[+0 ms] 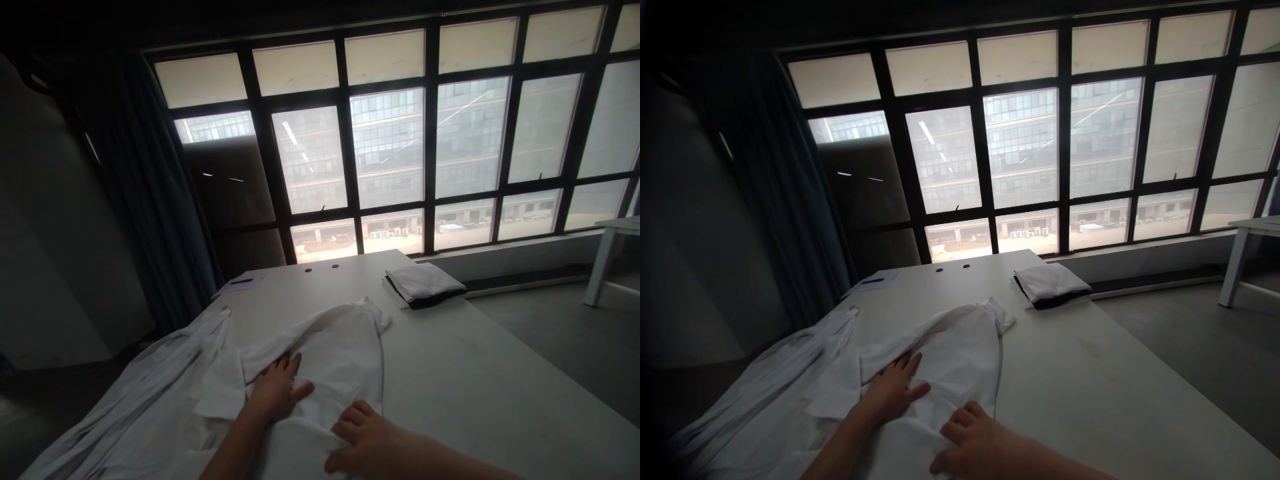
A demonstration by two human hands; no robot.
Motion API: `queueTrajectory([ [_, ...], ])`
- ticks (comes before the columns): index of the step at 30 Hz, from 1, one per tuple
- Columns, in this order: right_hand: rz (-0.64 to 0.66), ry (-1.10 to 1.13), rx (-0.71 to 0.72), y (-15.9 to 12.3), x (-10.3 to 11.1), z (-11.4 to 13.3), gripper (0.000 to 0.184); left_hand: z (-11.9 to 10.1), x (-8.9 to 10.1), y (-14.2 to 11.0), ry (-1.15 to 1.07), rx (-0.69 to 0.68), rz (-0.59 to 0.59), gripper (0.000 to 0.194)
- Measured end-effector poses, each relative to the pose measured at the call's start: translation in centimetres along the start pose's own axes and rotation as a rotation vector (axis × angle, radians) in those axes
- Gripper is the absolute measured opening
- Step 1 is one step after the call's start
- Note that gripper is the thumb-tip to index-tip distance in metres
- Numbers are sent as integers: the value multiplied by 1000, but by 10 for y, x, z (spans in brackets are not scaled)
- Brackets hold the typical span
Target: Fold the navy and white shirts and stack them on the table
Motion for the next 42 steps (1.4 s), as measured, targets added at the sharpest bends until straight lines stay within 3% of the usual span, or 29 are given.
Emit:
queueTrajectory([
  [2,6,-25,-43,2,-7,-4,29,-1,9,-3,7,0,-3,82],
  [4,-12,-29,-140,0,0,-23,28,-8,17,-8,6,-1,18,74],
  [8,-74,-80,-409,-17,32,-94,30,-34,32,-25,-23,-56,108,62],
  [12,-147,-169,-739,-54,62,-169,37,-83,49,-55,-169,-276,260,63],
  [16,-266,-214,-969,-89,91,-207,38,-134,67,-79,-477,-530,361,50],
  [19,-367,-261,-1020,-94,116,-207,39,-139,61,-66,-492,-547,212,52],
  [21,-414,-281,-1019,-84,128,-194,36,-126,40,-49,-366,-497,134,66],
  [23,-405,-243,-946,-64,128,-167,29,-108,12,-31,-284,-452,129,75],
  [25,-323,-109,-791,-39,113,-128,25,-90,-6,-16,-249,-414,81,79],
  [27,-162,84,-592,-18,85,-80,29,-73,-16,-4,-217,-364,36,79],
  [29,20,153,-429,-8,56,-37,47,-57,-18,3,-176,-288,4,77],
  [31,126,133,-360,-8,35,-15,66,-42,-16,8,-134,-201,-31,76],
  [35,123,125,-354,-12,28,-27,68,-16,-7,10,-56,-53,-69,75],
  [39,112,146,-376,-17,39,-67,47,-2,8,6,36,32,-62,72],
  [42,28,26,-485,-26,54,-105,26,-2,19,0,84,51,-47,65],
])
Point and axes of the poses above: each hand's wrist, its own y-axis towards the middle knuckle, its own x-axis out of the back of the hand, z = x × y, the point moved 7 cm from there along y, towards the middle knuckle, and after that the axes turned 5 degrees about -z, right-handed, at the moved point
